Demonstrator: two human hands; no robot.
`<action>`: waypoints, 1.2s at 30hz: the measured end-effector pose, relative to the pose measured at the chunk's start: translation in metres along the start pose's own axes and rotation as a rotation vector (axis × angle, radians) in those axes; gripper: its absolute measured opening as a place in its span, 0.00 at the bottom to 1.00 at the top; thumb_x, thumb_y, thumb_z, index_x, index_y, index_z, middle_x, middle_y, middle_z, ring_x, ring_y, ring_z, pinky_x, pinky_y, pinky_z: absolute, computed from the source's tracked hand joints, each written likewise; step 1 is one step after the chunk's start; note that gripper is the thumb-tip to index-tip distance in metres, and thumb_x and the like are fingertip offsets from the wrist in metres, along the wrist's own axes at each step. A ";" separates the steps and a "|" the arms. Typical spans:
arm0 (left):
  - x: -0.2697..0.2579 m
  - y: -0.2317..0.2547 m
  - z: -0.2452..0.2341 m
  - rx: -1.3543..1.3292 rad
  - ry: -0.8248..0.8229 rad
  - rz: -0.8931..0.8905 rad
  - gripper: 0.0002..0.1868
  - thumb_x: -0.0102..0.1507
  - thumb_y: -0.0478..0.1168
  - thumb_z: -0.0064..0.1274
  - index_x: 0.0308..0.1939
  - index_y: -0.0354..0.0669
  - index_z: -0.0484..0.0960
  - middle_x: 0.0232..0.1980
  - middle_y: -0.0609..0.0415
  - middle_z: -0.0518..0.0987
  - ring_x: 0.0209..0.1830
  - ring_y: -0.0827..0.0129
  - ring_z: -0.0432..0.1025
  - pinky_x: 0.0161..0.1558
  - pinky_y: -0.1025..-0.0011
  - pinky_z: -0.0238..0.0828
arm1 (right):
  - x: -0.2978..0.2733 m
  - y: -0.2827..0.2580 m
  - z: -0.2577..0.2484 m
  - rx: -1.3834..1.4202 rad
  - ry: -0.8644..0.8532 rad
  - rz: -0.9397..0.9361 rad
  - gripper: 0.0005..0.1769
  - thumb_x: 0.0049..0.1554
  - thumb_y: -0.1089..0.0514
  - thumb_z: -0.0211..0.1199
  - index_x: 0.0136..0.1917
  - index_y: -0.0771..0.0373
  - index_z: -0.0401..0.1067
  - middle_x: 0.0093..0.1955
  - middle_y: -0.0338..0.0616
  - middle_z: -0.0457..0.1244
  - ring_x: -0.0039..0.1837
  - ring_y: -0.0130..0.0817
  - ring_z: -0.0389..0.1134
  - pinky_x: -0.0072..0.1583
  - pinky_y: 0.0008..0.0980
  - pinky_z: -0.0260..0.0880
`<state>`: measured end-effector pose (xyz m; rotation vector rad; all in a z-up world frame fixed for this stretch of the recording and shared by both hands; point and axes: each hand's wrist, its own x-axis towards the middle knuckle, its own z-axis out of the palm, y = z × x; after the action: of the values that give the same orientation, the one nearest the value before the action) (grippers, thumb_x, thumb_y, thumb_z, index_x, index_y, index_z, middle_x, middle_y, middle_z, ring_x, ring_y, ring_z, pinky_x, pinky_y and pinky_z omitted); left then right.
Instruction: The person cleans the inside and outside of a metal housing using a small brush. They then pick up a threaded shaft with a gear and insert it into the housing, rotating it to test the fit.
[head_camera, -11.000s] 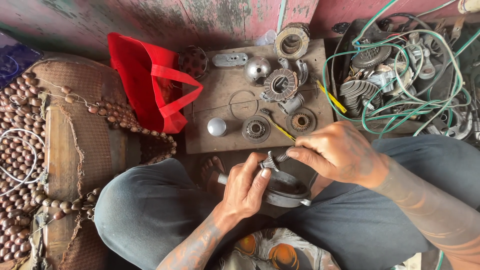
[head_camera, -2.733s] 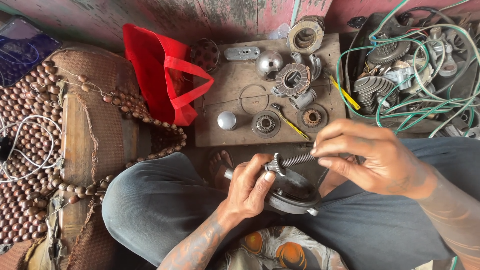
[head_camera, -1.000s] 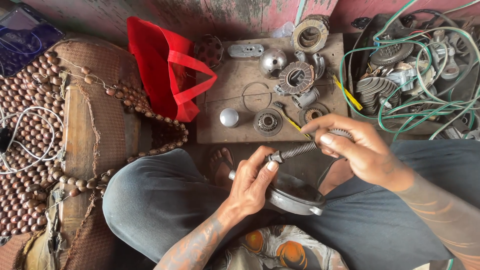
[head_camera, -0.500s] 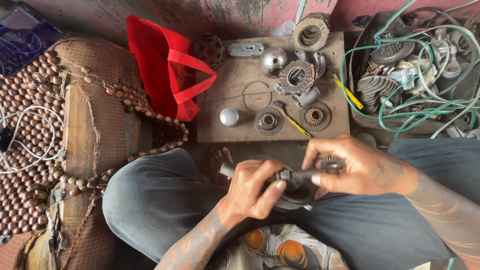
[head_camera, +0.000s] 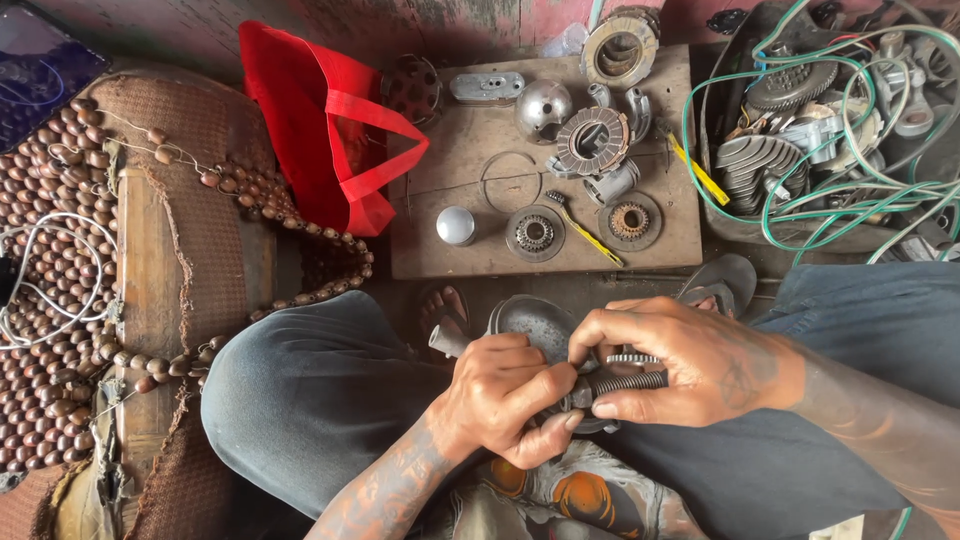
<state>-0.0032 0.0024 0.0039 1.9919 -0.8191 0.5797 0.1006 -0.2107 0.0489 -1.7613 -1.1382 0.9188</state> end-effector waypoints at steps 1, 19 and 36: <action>0.000 -0.001 0.000 -0.002 -0.003 -0.002 0.17 0.68 0.45 0.44 0.36 0.32 0.76 0.20 0.54 0.60 0.15 0.60 0.57 0.25 0.65 0.55 | 0.001 -0.002 0.000 0.004 0.002 0.001 0.20 0.55 0.40 0.66 0.53 0.54 0.72 0.43 0.34 0.67 0.41 0.30 0.69 0.46 0.30 0.70; 0.004 0.009 -0.007 -0.312 0.443 0.015 0.33 0.77 0.62 0.32 0.33 0.37 0.69 0.17 0.57 0.65 0.10 0.69 0.52 0.22 0.68 0.42 | 0.004 0.023 0.024 0.404 0.250 0.157 0.21 0.60 0.49 0.59 0.63 0.60 0.70 0.44 0.38 0.64 0.43 0.24 0.63 0.47 0.23 0.62; 0.008 0.018 -0.012 -0.378 0.543 -0.071 0.28 0.79 0.58 0.26 0.34 0.42 0.62 0.16 0.57 0.63 0.11 0.70 0.48 0.22 0.68 0.42 | 0.008 0.025 0.056 0.388 0.365 -0.018 0.19 0.56 0.63 0.67 0.55 0.63 0.61 0.47 0.44 0.69 0.50 0.30 0.79 0.54 0.25 0.79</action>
<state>-0.0121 0.0031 0.0254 1.4157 -0.4752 0.8094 0.0619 -0.1950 0.0035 -1.5158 -0.6865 0.7116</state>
